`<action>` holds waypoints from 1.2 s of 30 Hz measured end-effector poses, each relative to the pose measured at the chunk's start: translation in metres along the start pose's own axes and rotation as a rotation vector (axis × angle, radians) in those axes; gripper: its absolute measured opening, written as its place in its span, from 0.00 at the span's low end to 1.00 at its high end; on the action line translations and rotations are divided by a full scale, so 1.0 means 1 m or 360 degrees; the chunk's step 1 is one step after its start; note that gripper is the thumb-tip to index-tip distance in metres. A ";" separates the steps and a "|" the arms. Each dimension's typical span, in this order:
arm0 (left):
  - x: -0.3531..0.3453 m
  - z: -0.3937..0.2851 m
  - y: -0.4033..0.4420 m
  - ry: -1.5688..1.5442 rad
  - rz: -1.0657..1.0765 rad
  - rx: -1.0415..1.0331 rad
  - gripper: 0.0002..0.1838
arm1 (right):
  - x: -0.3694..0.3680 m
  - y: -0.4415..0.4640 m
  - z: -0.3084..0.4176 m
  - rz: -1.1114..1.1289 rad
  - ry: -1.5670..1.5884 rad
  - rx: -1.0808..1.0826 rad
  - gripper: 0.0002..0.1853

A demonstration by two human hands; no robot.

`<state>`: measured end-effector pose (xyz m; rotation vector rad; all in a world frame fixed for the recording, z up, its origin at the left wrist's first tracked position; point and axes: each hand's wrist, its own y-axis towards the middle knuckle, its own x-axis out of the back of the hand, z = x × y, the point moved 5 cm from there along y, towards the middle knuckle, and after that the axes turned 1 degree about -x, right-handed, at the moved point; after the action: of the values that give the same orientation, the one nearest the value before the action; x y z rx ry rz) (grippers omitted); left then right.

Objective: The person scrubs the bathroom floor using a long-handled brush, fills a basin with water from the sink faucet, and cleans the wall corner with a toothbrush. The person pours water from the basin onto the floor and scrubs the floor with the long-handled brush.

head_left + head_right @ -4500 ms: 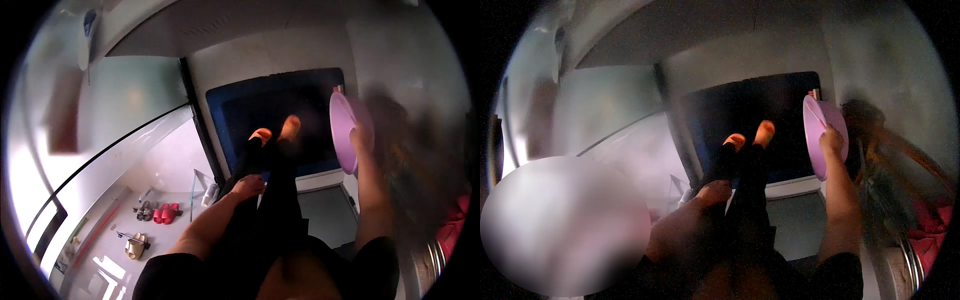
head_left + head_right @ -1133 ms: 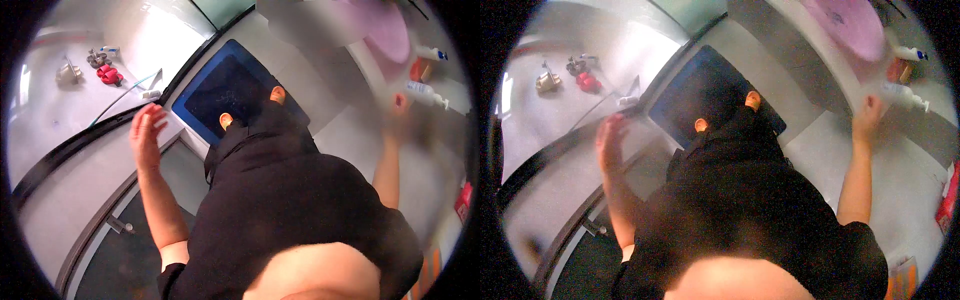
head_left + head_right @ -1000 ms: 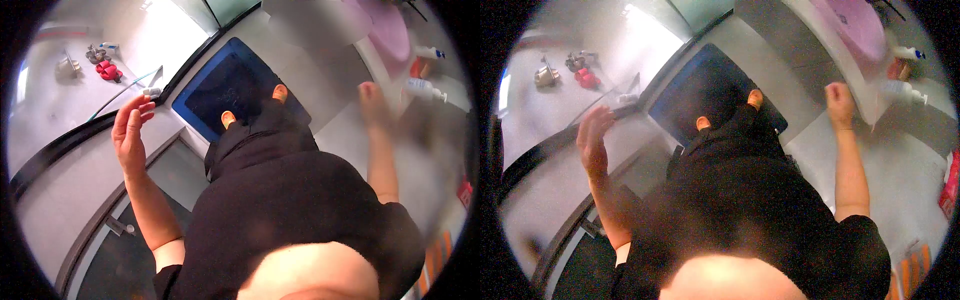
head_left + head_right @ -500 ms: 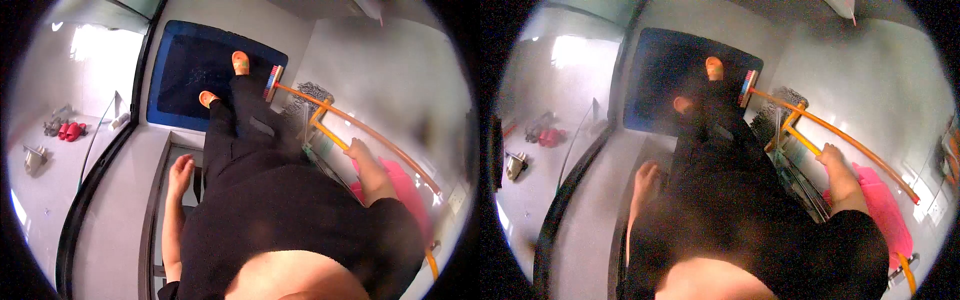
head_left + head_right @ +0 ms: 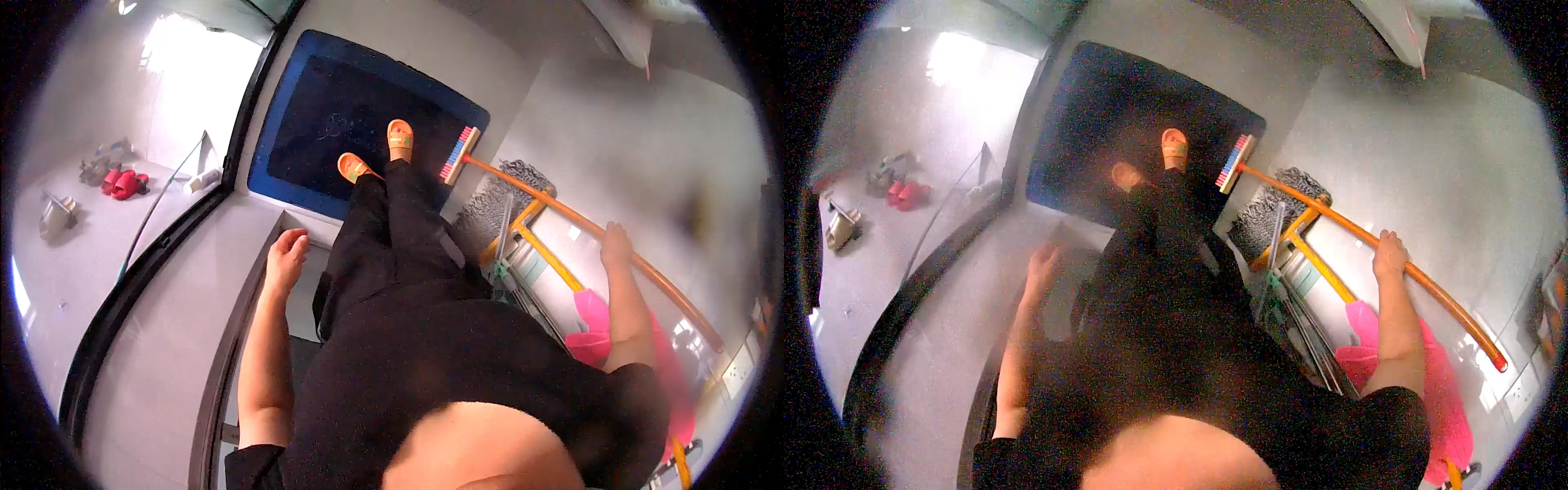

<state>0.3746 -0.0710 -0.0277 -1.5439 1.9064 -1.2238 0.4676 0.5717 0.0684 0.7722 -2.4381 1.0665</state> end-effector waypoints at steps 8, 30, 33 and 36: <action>-0.046 0.015 0.003 -0.0211 0.0031 -0.0182 0.12 | 0.146 -0.015 0.001 -0.0359 -0.0124 0.0328 0.07; -0.117 0.008 0.195 -0.3480 -0.0618 0.0480 0.09 | 0.339 -0.102 0.427 -0.0566 -0.0095 0.1845 0.15; -0.075 0.029 0.224 -0.3512 -0.0876 0.0433 0.07 | 0.373 -0.130 0.404 -0.0895 0.0347 0.2425 0.10; -0.036 0.026 0.229 -0.3627 -0.1037 0.0375 0.03 | 0.361 -0.094 0.344 0.0106 0.0628 0.2355 0.21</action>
<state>0.2732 -0.0455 -0.2366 -1.7214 -0.2403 0.4950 0.2044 0.1385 0.0884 0.6739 -1.0249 2.6900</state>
